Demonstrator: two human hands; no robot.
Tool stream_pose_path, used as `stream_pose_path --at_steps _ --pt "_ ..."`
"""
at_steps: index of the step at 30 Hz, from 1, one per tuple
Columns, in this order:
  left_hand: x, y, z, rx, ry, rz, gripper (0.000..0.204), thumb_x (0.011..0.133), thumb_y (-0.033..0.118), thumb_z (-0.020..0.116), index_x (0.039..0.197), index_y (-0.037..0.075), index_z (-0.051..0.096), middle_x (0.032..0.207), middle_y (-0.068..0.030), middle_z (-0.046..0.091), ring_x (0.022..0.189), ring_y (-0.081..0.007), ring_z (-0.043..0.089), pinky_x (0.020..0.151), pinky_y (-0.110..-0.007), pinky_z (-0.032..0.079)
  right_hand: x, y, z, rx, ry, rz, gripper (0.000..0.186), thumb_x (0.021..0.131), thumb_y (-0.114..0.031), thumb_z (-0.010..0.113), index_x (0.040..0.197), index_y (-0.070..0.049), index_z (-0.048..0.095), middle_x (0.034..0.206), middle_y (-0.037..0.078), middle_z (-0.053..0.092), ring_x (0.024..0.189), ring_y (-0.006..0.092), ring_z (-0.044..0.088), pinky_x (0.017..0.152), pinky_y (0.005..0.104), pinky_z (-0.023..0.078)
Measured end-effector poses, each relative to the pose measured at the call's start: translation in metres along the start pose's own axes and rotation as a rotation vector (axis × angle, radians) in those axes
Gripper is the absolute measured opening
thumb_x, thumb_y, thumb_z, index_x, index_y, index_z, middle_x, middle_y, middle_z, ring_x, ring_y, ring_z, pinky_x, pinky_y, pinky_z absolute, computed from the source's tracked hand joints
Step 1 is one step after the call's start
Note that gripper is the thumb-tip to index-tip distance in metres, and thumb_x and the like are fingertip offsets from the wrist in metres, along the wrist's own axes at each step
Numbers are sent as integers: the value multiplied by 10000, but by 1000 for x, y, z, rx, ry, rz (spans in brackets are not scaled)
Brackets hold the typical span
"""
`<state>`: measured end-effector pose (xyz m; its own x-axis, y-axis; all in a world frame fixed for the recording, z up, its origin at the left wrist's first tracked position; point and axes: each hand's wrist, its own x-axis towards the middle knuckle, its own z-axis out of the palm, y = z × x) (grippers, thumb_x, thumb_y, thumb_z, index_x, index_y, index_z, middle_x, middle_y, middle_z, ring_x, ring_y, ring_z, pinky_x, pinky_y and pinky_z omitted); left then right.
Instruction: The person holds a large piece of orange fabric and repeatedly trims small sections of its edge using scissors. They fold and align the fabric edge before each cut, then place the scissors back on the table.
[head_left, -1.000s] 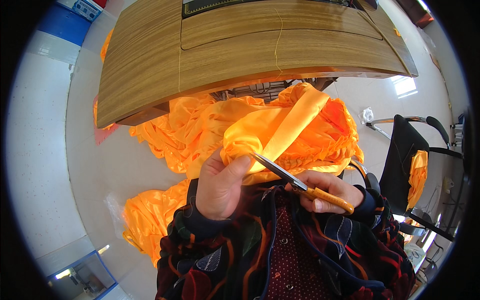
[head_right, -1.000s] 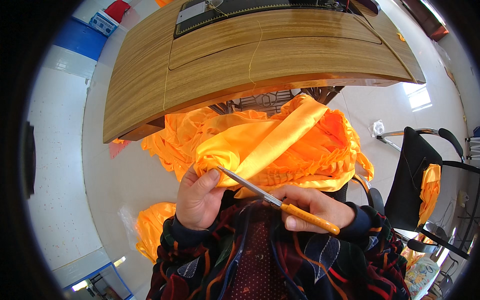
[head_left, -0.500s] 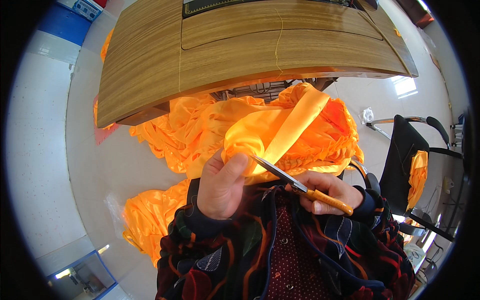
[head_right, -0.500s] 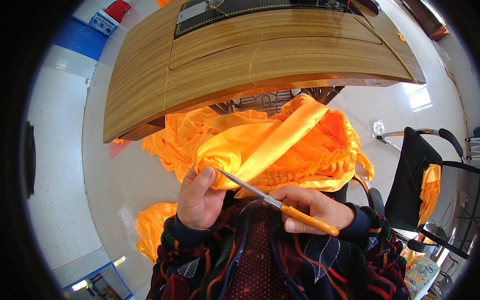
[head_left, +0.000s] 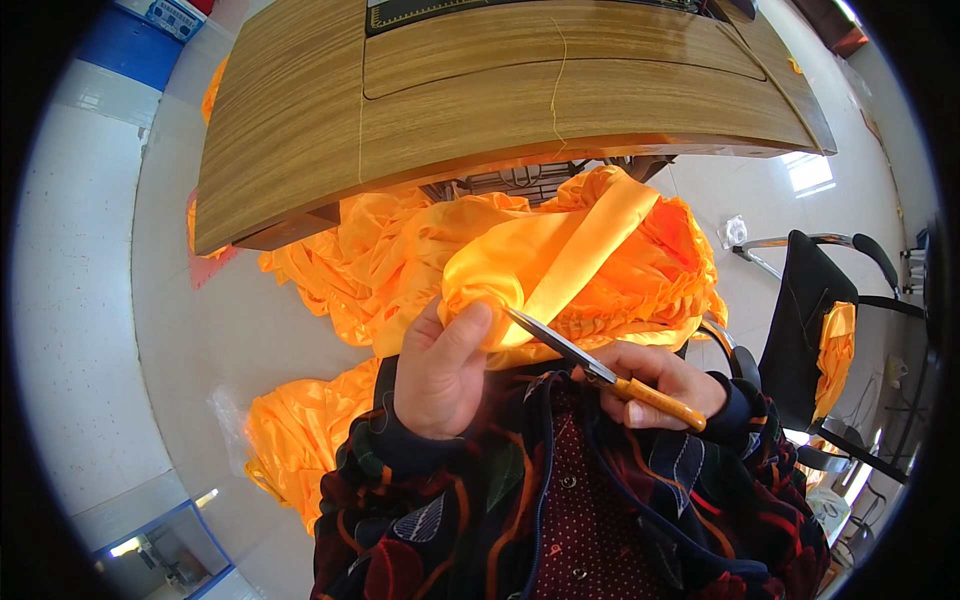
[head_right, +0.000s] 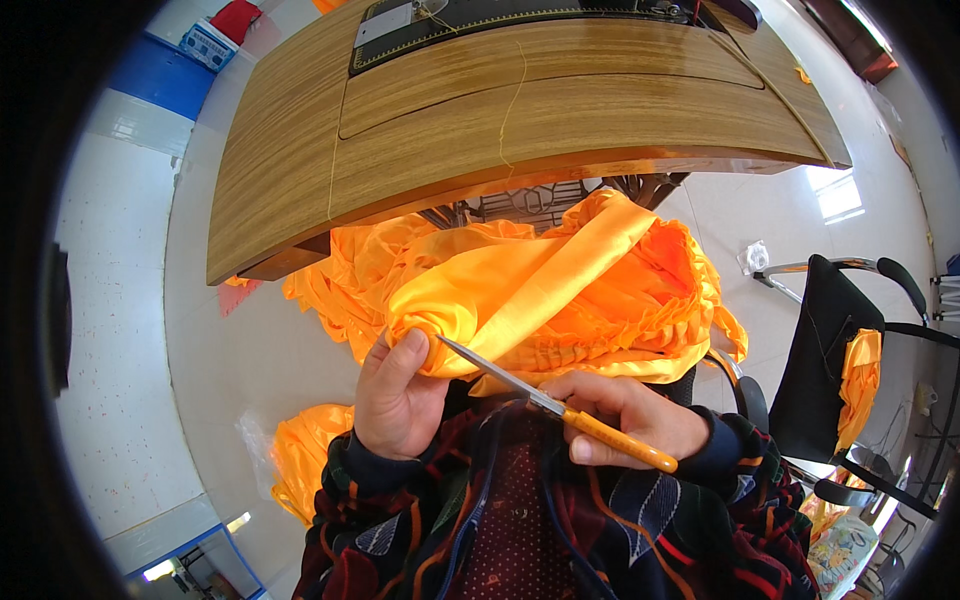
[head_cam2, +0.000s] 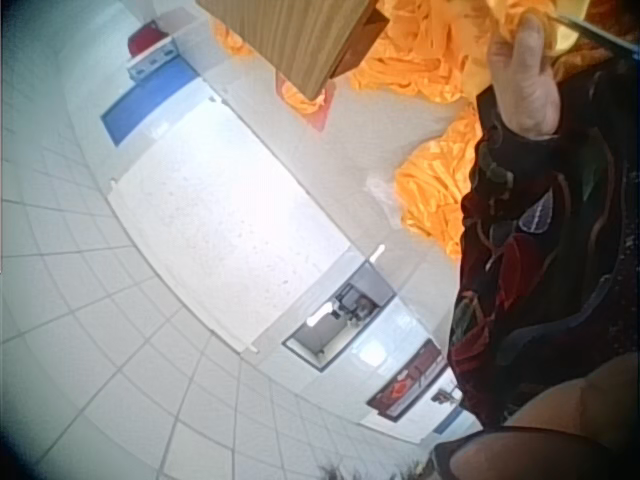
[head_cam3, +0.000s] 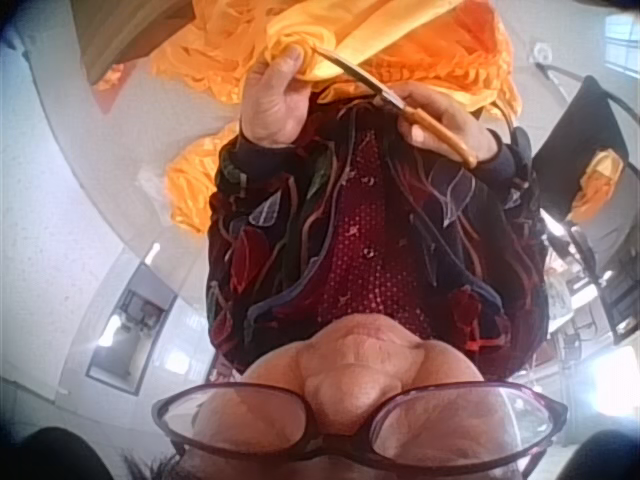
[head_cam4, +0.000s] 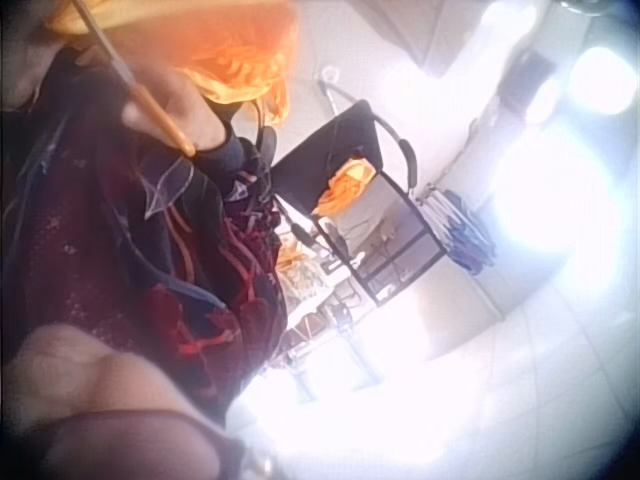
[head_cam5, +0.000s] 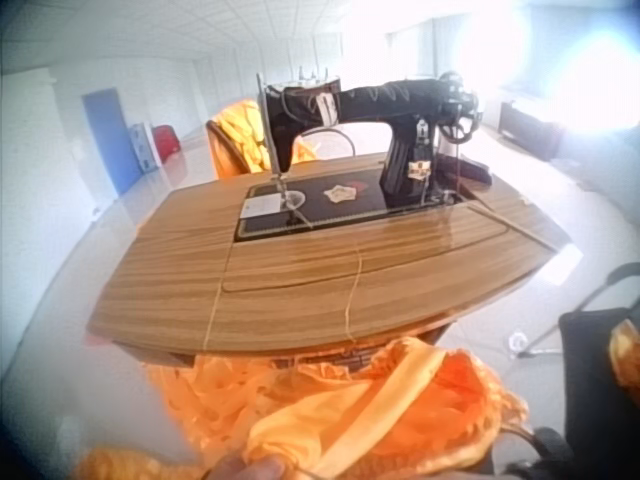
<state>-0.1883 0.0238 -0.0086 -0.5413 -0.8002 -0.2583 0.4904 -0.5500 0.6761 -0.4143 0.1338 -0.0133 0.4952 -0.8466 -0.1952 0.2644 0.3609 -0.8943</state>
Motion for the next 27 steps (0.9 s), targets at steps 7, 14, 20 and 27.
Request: stream_pose_path --at_steps 7,14,20,27 --pt "0 0 0 7 -21 28 281 938 120 567 1203 27 566 1200 -66 600 1134 -186 551 1033 -378 390 0 0 0 0 11 27 495 921 -284 647 1305 -40 452 821 -1 570 739 73 509 683 235 413" --pt "-2 0 1 79 27 50 266 948 142 558 1180 15 588 1187 -82 614 1128 -189 563 1021 -382 405 0 0 0 16 7 37 493 920 -290 649 1300 -42 455 834 -5 567 752 70 506 691 232 413" --pt "-1 -3 -1 113 35 88 247 954 150 556 1144 3 612 1160 -92 631 1099 -195 585 998 -384 430 0 0 0 30 10 45 484 922 -296 646 1290 -45 458 837 -9 561 755 66 500 695 228 412" --pt "-1 -2 0 169 28 136 223 960 119 539 1133 2 616 1136 -86 637 1069 -177 590 980 -368 441 0 1 -1 45 -7 40 477 923 -297 645 1284 -46 459 839 -15 554 763 63 493 702 225 407"
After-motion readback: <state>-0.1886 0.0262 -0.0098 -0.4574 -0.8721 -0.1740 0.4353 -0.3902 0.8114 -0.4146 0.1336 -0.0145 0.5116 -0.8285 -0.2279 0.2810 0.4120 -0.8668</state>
